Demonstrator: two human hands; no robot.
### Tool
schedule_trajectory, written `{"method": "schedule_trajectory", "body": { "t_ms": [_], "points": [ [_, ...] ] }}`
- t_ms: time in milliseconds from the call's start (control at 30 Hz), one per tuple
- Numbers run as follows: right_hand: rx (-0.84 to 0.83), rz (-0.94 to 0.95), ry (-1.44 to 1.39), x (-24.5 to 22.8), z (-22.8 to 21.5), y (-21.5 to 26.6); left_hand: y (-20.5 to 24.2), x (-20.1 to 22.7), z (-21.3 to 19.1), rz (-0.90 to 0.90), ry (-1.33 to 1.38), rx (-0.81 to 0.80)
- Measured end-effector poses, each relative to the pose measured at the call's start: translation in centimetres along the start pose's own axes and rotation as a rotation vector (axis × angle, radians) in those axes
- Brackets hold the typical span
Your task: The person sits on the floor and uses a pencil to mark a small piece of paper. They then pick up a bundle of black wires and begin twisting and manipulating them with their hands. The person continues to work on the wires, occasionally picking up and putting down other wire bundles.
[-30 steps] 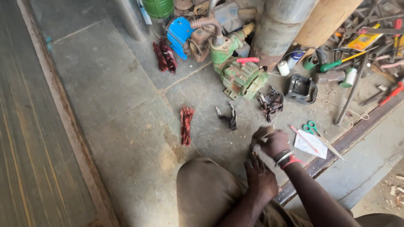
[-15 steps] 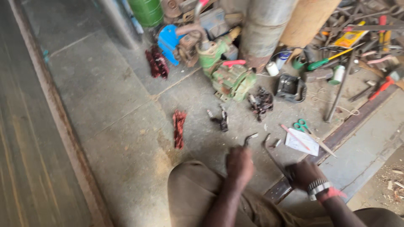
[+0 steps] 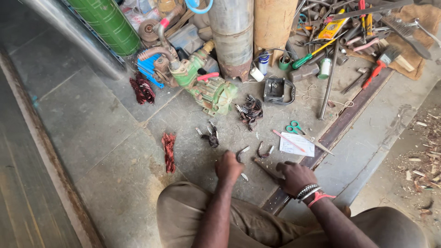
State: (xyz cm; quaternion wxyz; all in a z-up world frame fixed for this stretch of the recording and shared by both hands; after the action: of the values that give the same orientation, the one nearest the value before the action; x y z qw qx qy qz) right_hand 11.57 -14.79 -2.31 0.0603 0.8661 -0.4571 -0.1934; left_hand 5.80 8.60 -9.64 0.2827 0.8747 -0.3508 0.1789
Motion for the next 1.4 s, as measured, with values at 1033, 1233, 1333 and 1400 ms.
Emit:
{"method": "schedule_trajectory", "body": {
  "t_ms": [1033, 1233, 1333, 1400],
  "points": [
    [0.527, -0.314, -0.388, -6.6, -4.2, 2.6, 5.9, 4.8, -3.6, 0.613, 0.752, -0.077],
    [0.517, -0.271, -0.387, -7.4, -4.4, 3.0, 6.8, 5.6, -3.9, 0.616, 0.671, 0.111],
    [0.590, -0.236, -0.427, -7.1, -5.0, 2.7, 7.6, 6.1, -4.2, 0.544, 0.778, -0.018],
    [0.629, -0.165, -0.417, -6.5, -5.5, 2.6, 7.9, 6.7, -4.9, 0.679, 0.939, -0.068]
  ]
}}
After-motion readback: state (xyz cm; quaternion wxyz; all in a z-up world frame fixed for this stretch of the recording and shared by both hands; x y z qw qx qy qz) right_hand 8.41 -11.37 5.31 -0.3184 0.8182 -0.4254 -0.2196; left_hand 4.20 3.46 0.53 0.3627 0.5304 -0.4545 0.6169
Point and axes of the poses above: each hand's wrist, its own y-axis away from the middle knuckle, its own z-axis out of the palm, x = y × z, the point moved 3 cm from there along -y, towards the middle knuckle
